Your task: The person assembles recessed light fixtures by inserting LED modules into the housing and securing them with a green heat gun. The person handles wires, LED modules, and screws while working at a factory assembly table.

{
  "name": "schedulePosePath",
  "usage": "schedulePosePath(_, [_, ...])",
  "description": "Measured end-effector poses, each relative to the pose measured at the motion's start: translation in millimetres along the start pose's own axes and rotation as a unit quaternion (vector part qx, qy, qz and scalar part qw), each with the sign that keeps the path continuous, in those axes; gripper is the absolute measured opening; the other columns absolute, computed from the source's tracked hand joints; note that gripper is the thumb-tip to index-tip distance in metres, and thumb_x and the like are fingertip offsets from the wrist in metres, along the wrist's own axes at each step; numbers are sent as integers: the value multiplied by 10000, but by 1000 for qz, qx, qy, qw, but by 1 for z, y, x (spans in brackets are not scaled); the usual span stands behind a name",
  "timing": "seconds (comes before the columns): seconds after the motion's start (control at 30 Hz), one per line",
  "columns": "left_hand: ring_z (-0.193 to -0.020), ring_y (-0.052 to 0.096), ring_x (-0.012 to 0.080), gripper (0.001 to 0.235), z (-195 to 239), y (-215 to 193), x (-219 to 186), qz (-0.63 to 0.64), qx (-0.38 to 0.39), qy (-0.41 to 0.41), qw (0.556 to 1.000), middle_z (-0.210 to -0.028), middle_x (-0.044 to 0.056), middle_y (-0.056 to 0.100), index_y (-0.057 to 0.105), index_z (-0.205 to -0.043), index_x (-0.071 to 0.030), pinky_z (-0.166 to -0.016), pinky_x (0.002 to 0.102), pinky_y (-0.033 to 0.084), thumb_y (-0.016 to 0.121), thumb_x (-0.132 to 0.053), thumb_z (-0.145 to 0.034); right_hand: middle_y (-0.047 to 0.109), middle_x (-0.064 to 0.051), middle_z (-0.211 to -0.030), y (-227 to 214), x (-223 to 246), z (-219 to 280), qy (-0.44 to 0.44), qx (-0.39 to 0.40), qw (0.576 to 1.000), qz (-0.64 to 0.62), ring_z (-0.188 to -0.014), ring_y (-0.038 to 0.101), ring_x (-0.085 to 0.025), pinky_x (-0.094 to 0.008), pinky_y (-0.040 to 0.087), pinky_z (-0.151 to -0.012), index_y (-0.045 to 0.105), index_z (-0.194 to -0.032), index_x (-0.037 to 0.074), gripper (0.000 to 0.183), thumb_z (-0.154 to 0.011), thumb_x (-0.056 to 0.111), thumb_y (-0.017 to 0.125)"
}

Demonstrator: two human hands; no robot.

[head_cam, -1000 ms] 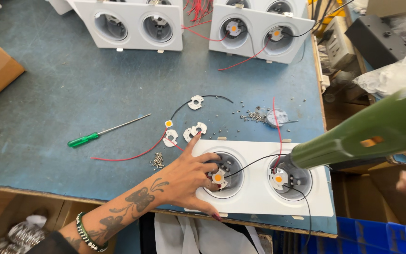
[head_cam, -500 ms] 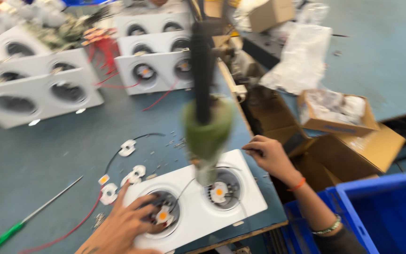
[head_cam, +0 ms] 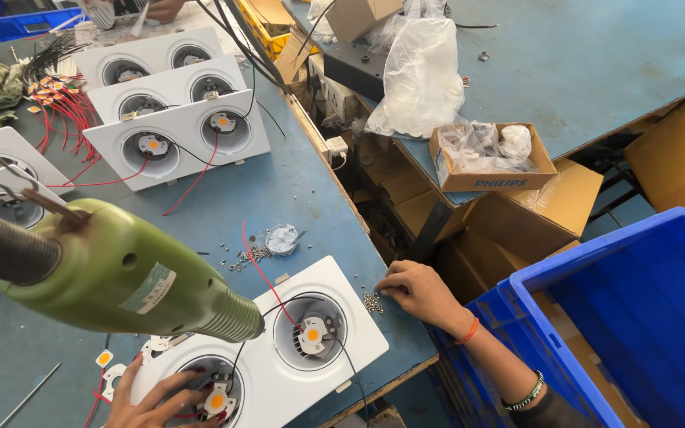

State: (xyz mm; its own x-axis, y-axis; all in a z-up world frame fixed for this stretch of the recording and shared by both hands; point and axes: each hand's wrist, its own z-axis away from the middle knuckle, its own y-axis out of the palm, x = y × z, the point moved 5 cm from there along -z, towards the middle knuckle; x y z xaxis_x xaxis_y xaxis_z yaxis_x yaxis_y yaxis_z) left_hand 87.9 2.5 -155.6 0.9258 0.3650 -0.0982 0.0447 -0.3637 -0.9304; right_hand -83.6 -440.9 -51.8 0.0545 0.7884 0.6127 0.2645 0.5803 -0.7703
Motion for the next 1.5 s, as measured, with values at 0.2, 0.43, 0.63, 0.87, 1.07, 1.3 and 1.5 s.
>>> schedulePosePath(0.2, [-1295, 496, 61, 290, -10, -36, -23, 9, -81, 140, 987, -1100, -230, 590, 651, -1053, -685, -1187, 798, 186, 580, -475, -866, 723, -32, -900, 9, -1, -1, -10, 0, 1000, 23, -806, 704, -195, -325, 572, -706, 830, -949, 119, 165, -796, 100, 771])
schedulePosePath(0.43, [-1357, 471, 99, 250, -24, -55, -40, 29, -28, 156, 987, -1128, -168, 605, 678, -1080, -603, -1178, 829, 114, 560, -505, -883, 729, -25, -893, 10, 2, 2, -37, -10, 998, 52, -795, 710, -208, -336, 576, -695, 814, -884, 100, 109, -782, 96, 775])
schedulePosePath(0.63, [-1391, 426, 254, 459, -59, -107, -74, 90, 95, 130, 983, -1204, 30, 647, 787, -1098, -367, -1133, 808, 11, 678, -713, -815, 774, -58, -826, -10, 7, -2, 28, -54, 996, -72, -715, 773, -137, -264, 618, -665, 773, -924, 36, 137, -788, 55, 763])
schedulePosePath(0.87, [-1399, 438, 306, 700, -88, -146, -102, 154, 249, -12, 956, -1117, 111, 686, 831, -1043, -175, -1165, 770, -58, 653, -780, -739, 796, -60, -890, -61, 81, 17, -21, -102, 990, -95, -777, 760, -126, -277, 612, -704, 775, -937, 30, 152, -787, 4, 769])
schedulePosePath(1.07, [-1355, 478, 305, 742, -85, -141, -102, 179, 188, 8, 966, -1035, 115, 691, 843, -987, -160, -1167, 799, -54, 601, -819, -745, 823, -36, -889, -27, 182, 18, -227, 90, 959, -140, -822, 765, -152, -266, 638, -729, 790, -896, 67, 183, -718, 23, 784])
schedulePosePath(1.3, [-1300, 538, 270, 762, -80, -139, -101, 174, 112, 31, 978, -957, 82, 683, 846, -919, -133, -1199, 798, -17, 584, -826, -743, 738, -59, -821, 55, 247, -29, -308, 230, 923, -33, -703, 717, -227, -354, 563, -602, 769, -885, 60, 91, -804, 98, 782])
schedulePosePath(1.5, [-1290, 547, 272, 803, -78, -130, -100, 156, 107, 30, 981, -893, 93, 684, 835, -844, -77, -1206, 792, 11, 571, -830, -753, 703, -46, -783, 96, 249, -43, -325, 336, 875, 129, -718, 676, -267, -424, 517, -599, 783, -881, 92, 109, -790, 124, 732])
